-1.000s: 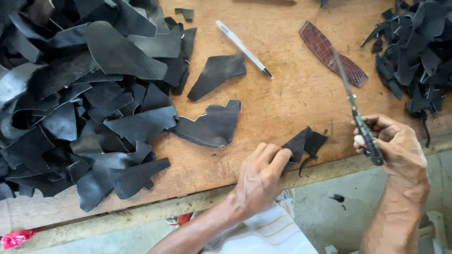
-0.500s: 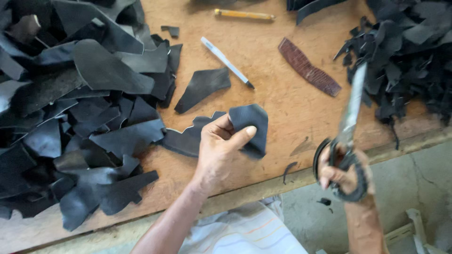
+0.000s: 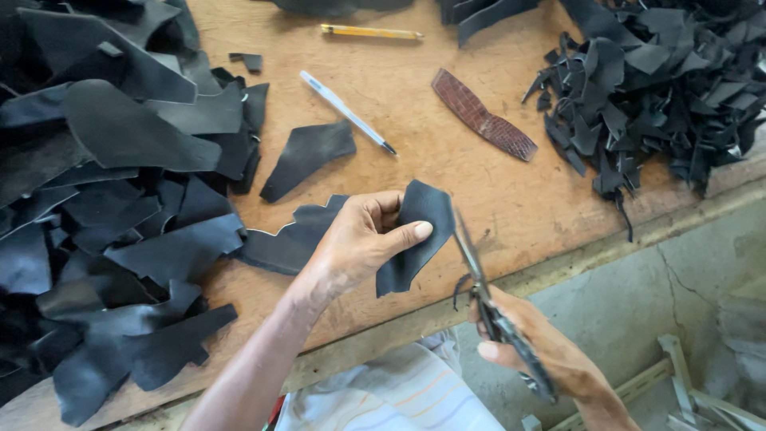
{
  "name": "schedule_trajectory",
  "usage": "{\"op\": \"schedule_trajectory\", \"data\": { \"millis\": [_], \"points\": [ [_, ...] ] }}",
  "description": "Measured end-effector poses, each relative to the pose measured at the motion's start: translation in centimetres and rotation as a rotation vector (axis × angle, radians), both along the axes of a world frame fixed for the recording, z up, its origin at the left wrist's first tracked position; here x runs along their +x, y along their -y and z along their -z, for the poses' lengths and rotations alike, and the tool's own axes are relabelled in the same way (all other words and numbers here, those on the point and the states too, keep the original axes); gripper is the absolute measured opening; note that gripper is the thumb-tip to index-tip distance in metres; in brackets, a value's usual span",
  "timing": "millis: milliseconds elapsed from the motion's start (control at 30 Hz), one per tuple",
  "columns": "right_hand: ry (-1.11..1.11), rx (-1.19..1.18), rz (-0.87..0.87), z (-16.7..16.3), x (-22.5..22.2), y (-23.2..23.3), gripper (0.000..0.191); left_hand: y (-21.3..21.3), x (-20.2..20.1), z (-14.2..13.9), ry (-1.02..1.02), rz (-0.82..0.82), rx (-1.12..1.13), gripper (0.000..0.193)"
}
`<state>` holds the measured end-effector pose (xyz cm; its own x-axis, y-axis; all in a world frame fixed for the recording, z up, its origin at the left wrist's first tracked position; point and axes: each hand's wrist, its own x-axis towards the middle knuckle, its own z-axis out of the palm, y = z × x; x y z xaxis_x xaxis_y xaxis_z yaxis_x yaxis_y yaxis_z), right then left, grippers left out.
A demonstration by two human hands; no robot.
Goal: The person uses a pattern piece to mark and cut black leather on a wooden workbench. They place the pattern on a leather piece, trace its outline with a pen, then cut along the marked line with shears. The process is repeated for additional pieces, with cut pieces set aside.
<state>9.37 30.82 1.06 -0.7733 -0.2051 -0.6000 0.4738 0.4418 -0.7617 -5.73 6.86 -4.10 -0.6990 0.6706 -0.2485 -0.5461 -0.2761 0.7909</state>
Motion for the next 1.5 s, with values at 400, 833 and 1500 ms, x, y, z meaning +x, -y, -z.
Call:
{"op": "schedule_trajectory", "data": {
  "millis": [400, 833, 1500],
  "points": [
    [-0.062, 0.031, 0.018, 0.3, -0.8, 1.5, 0.045, -0.8, -0.2, 0.5, -0.040, 0.029, -0.212, 0.026],
    [-0.046, 0.141, 0.052, 0.9, -1.3, 2.3, 0.034, -0.6, -0.8, 1.4, -0.047, -0.003, -0.223, 0.027],
    [-0.032, 0.030, 0.154, 2.4, -1.3, 3.0, 0.014, 0.0, -1.6, 1.8, -0.072, -0.005, -0.241, 0.031]
  ]
}}
